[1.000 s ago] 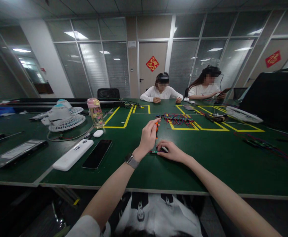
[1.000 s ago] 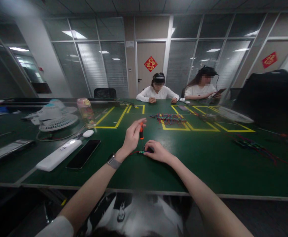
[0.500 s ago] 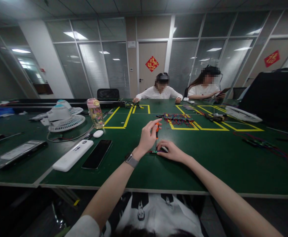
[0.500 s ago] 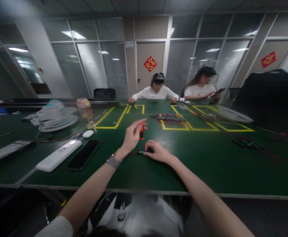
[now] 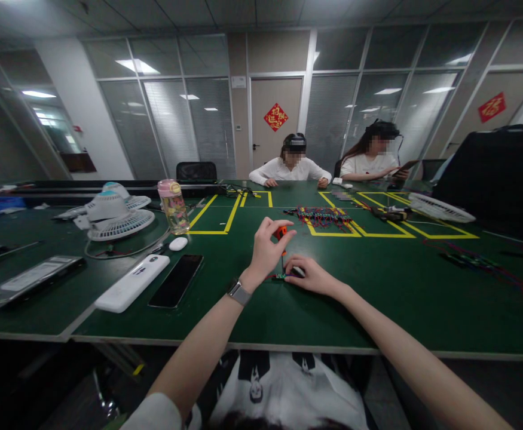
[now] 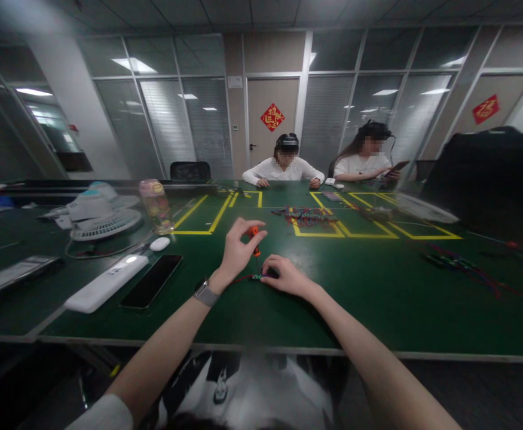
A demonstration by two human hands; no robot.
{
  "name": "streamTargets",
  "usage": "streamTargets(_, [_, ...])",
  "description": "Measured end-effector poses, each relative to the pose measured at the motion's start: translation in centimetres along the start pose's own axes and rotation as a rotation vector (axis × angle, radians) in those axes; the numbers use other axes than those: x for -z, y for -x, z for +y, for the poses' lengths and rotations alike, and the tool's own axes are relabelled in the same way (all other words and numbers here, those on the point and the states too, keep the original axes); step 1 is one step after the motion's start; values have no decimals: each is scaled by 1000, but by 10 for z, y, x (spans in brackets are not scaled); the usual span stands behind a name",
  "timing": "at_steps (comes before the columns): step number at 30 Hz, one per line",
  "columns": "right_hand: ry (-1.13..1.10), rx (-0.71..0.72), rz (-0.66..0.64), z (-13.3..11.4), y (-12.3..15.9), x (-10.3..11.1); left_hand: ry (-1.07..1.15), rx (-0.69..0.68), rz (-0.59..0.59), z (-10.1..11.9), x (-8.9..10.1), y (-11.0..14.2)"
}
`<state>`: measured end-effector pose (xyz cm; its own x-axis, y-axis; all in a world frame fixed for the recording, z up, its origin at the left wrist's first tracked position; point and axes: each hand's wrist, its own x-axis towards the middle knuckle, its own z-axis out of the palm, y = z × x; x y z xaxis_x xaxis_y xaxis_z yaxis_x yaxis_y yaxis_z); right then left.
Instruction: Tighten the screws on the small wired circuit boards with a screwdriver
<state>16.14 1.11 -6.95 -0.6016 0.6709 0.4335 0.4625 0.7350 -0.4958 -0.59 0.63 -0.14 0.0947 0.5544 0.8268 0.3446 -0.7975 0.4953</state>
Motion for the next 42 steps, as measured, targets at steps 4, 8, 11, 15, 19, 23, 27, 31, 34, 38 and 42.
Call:
streamTargets(4, [-5, -4, -5, -1, 0, 1, 114, 5, -81, 1, -1, 1])
streamTargets(8, [0, -7, -7, -1, 0, 2, 139, 23, -109, 2, 0, -1])
streamTargets(11, [4, -10, -7, -1, 0, 1, 30, 3, -43, 3, 2, -2])
streamTargets(15, [3, -8, -5, -1, 1, 1, -40, -14, 39, 6, 1, 0])
streamTargets(19, [-2, -3, 2, -1, 0, 1, -20, -46, -18, 7, -1, 3])
streamTargets(23, [-3, 0, -1, -2, 0, 2, 25, -80, -67, 7, -4, 5])
streamTargets(27, [3, 0, -4, -3, -1, 2, -10, -74, -13, 8, -4, 4])
streamTargets(31, [5, -4, -5, -4, -1, 2, -91, -57, 101, 7, -2, 3])
streamTargets(34, [0, -8, -4, -4, 0, 2, -76, -46, 63, 7, -1, 4])
streamTargets(38, [2, -11, -6, -5, 0, 3, -20, -55, -37, 7, -1, 6])
streamTargets(42, [-2, -10, -10, -5, -1, 3, -16, -61, -51, 6, -2, 5])
